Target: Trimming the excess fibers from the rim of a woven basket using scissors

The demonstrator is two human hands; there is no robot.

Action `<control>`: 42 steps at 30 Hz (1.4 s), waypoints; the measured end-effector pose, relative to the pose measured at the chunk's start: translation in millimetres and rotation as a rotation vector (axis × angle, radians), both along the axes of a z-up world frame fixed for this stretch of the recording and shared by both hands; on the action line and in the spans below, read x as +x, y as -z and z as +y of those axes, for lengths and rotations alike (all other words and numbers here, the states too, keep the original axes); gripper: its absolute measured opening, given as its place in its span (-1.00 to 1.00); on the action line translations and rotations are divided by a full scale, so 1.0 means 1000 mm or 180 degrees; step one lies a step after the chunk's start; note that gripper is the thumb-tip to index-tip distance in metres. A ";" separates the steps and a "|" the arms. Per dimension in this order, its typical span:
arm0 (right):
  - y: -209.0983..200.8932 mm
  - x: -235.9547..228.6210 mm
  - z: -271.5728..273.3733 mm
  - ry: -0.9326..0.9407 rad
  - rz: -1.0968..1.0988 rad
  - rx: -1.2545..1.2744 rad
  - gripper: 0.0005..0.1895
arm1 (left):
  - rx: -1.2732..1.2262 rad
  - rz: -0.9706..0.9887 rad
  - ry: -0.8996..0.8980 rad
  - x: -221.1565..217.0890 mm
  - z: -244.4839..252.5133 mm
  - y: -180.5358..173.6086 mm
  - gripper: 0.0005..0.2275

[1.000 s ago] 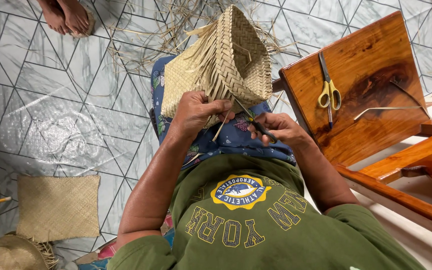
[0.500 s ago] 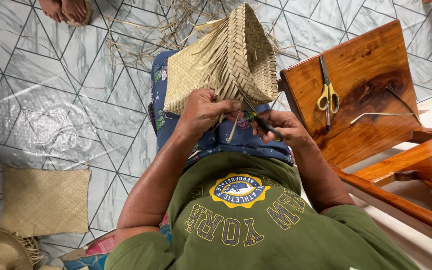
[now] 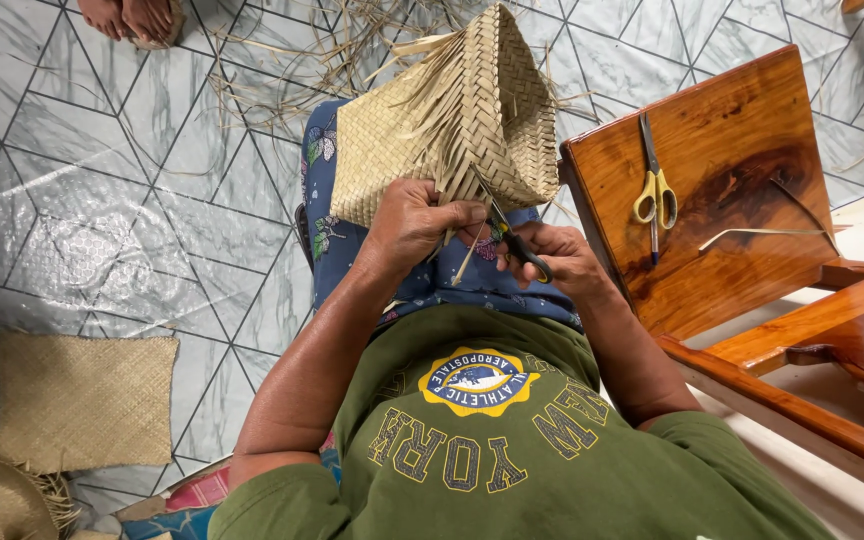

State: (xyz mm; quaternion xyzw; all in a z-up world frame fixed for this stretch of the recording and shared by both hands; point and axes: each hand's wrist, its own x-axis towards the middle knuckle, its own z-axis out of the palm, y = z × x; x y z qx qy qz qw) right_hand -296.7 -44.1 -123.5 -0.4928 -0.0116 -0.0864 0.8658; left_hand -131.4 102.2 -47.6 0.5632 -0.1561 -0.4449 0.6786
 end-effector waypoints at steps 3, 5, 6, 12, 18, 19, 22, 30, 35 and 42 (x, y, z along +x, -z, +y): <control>0.008 0.000 -0.001 -0.0009 -0.0003 -0.0023 -0.64 | 0.0036 0.0000 -0.0025 -0.001 0.001 -0.004 -0.86; 0.013 -0.001 -0.002 -0.0001 -0.0006 -0.0043 -0.65 | 0.0070 -0.0012 -0.0028 0.000 0.000 0.001 -0.86; 0.016 -0.002 -0.002 0.0008 0.0012 -0.0053 -0.65 | 0.0052 0.0059 0.0002 0.001 -0.001 0.006 -0.87; 0.017 -0.005 -0.005 -0.0091 0.0073 -0.0040 -0.65 | -0.0052 0.0290 0.0102 0.001 -0.006 0.017 -0.89; 0.013 0.000 -0.003 -0.0206 0.0032 -0.0055 -0.63 | -0.0126 0.0262 0.0164 0.004 -0.004 0.022 -0.89; 0.011 0.000 -0.003 -0.0240 0.0028 -0.0028 -0.62 | -0.0129 0.0277 0.0206 0.004 -0.003 0.026 -0.88; 0.011 -0.001 -0.003 -0.0212 0.0119 -0.0032 -0.61 | -0.0122 0.0265 0.0179 0.002 -0.002 0.028 -0.87; -0.006 0.004 -0.004 -0.0261 0.0045 -0.0194 -0.60 | -0.0023 0.0017 0.0284 0.003 0.000 0.011 -0.86; -0.014 0.000 -0.005 -0.0143 0.0137 -0.0286 -0.62 | 0.0156 -0.0174 0.0453 0.002 0.003 0.010 -0.85; -0.025 0.004 -0.005 -0.0061 0.0113 -0.0435 -0.67 | 0.0168 -0.0310 0.0545 0.002 0.000 0.016 -0.82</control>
